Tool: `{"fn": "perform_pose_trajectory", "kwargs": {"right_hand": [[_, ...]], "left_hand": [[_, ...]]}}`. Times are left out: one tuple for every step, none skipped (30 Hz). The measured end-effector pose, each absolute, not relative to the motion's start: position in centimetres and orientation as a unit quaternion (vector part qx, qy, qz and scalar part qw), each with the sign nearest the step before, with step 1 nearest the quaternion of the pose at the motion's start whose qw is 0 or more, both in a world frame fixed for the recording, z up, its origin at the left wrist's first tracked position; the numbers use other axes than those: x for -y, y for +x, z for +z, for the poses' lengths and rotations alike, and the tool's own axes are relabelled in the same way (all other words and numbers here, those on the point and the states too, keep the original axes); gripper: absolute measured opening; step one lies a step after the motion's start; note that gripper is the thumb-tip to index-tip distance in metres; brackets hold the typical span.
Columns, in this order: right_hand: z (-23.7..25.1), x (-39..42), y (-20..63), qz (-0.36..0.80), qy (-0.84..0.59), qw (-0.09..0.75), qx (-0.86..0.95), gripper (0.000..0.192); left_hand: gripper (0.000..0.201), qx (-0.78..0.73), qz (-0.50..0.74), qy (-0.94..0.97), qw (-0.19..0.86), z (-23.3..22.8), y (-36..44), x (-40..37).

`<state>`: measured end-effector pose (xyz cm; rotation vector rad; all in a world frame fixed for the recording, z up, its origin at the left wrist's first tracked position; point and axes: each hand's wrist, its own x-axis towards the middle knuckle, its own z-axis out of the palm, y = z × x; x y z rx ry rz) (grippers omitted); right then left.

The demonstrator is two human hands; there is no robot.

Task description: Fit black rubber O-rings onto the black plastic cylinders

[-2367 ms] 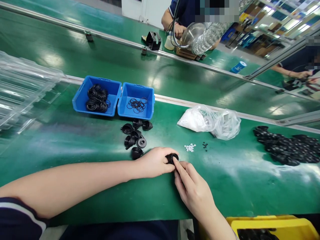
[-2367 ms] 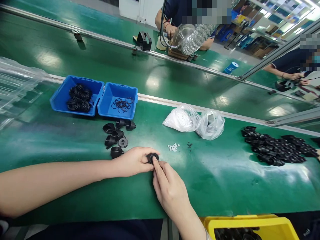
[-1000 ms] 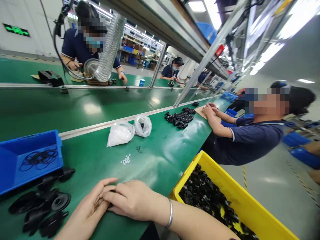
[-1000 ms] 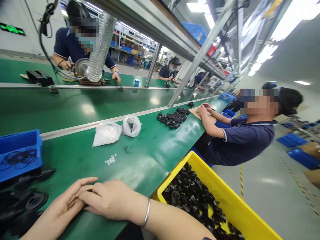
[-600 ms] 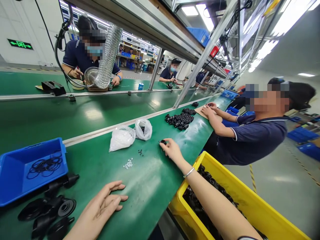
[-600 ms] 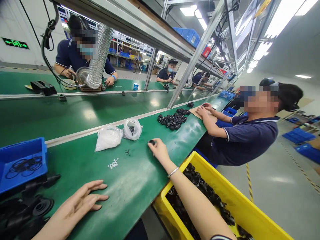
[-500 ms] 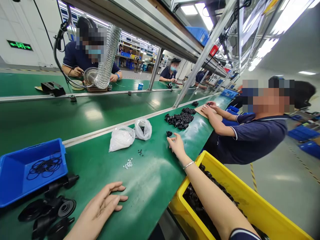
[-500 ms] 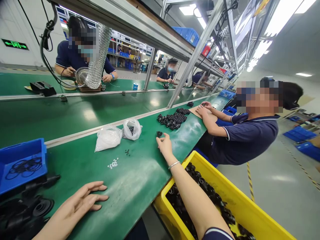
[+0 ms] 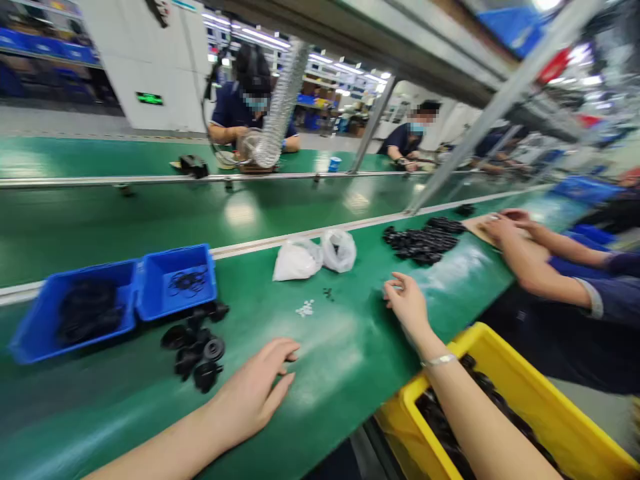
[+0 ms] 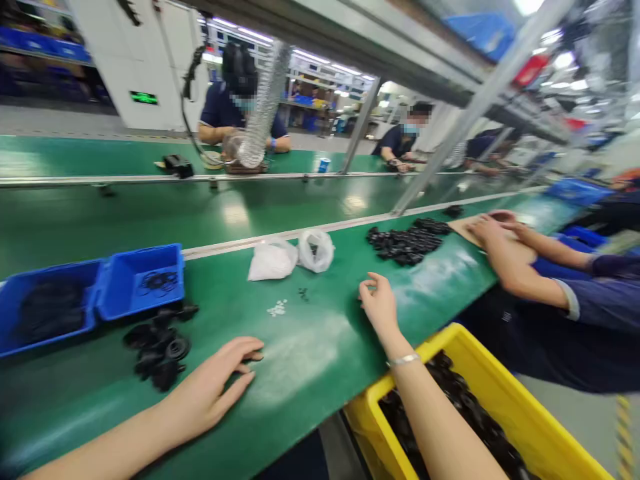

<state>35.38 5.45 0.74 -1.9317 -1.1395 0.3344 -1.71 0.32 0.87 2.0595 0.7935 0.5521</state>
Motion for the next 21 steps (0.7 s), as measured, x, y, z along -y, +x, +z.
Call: {"fn": "perform_pose_trajectory", "kwargs": {"right_hand": [[1.1,-5.3,34.1,0.145,-0.754,0.426,0.479,0.052],[1.5,-5.0,32.6,0.160,-0.733,0.428,0.504,0.051],[2.0,-4.7,31.0,0.179,-0.712,0.427,0.528,0.048],[2.3,-4.4,29.4,0.200,-0.689,0.424,0.552,0.044],[2.7,-4.1,27.8,0.224,-0.665,0.408,0.584,0.040],[3.0,-3.8,26.3,0.241,-0.645,0.390,0.612,0.036],[3.2,-3.6,25.0,0.247,-0.627,0.372,0.639,0.032],[3.4,-3.5,23.8,0.246,-0.612,0.352,0.664,0.028],[3.3,-3.6,22.9,0.240,-0.601,0.333,0.685,0.025],[3.2,-3.7,22.1,0.230,-0.594,0.315,0.703,0.022],[3.0,-3.9,21.6,0.221,-0.589,0.300,0.717,0.020],[2.7,-4.0,21.3,0.213,-0.588,0.287,0.726,0.018],[2.4,-4.2,21.1,0.206,-0.587,0.279,0.732,0.017],[2.0,-4.2,21.0,0.202,-0.587,0.274,0.735,0.016],[1.7,-4.3,21.0,0.198,-0.588,0.271,0.736,0.016],[1.4,-4.3,21.2,0.194,-0.591,0.270,0.735,0.015],[1.1,-4.3,21.3,0.189,-0.595,0.270,0.733,0.015],[0.9,-4.3,21.6,0.183,-0.601,0.272,0.729,0.015],[0.8,-4.3,21.8,0.176,-0.608,0.275,0.724,0.016],[0.6,-4.4,22.2,0.168,-0.616,0.278,0.717,0.016],[0.5,-4.6,22.4,0.162,-0.623,0.282,0.711,0.017]], "left_hand": [[0.039,-0.314,0.206,0.859,0.348,1.3,-1.8,-0.4],[0.041,-0.326,0.187,0.887,0.269,1.7,-1.9,-0.7],[0.041,-0.348,0.164,0.904,0.188,2.0,-2.0,-1.0],[0.040,-0.378,0.136,0.909,0.111,2.4,-2.1,-1.4],[0.040,-0.412,0.108,0.904,0.043,2.7,-2.3,-1.8],[0.040,-0.446,0.081,0.891,-0.013,3.0,-2.6,-2.2],[0.041,-0.477,0.058,0.875,-0.057,3.3,-2.9,-2.6],[0.042,-0.504,0.039,0.858,-0.090,3.5,-3.2,-2.9],[0.043,-0.525,0.026,0.843,-0.113,3.6,-3.5,-3.2],[0.043,-0.541,0.017,0.831,-0.128,3.7,-3.7,-3.4],[0.043,-0.551,0.011,0.823,-0.137,3.8,-3.9,-3.5],[0.043,-0.557,0.006,0.818,-0.142,3.8,-4.1,-3.6],[0.043,-0.559,0.002,0.816,-0.145,3.7,-4.3,-3.7],[0.043,-0.559,-0.002,0.816,-0.145,3.7,-4.3,-3.7],[0.043,-0.557,-0.007,0.817,-0.145,3.7,-4.4,-3.8],[0.042,-0.556,-0.010,0.818,-0.146,3.8,-4.4,-3.8],[0.041,-0.555,-0.011,0.819,-0.147,3.9,-4.4,-3.8],[0.040,-0.557,-0.011,0.817,-0.149,4.0,-4.4,-3.8],[0.039,-0.559,-0.010,0.815,-0.151,4.2,-4.5,-3.9],[0.037,-0.562,-0.009,0.813,-0.152,4.3,-4.5,-4.0],[0.035,-0.563,-0.008,0.812,-0.152,4.5,-4.5,-4.0]]}}
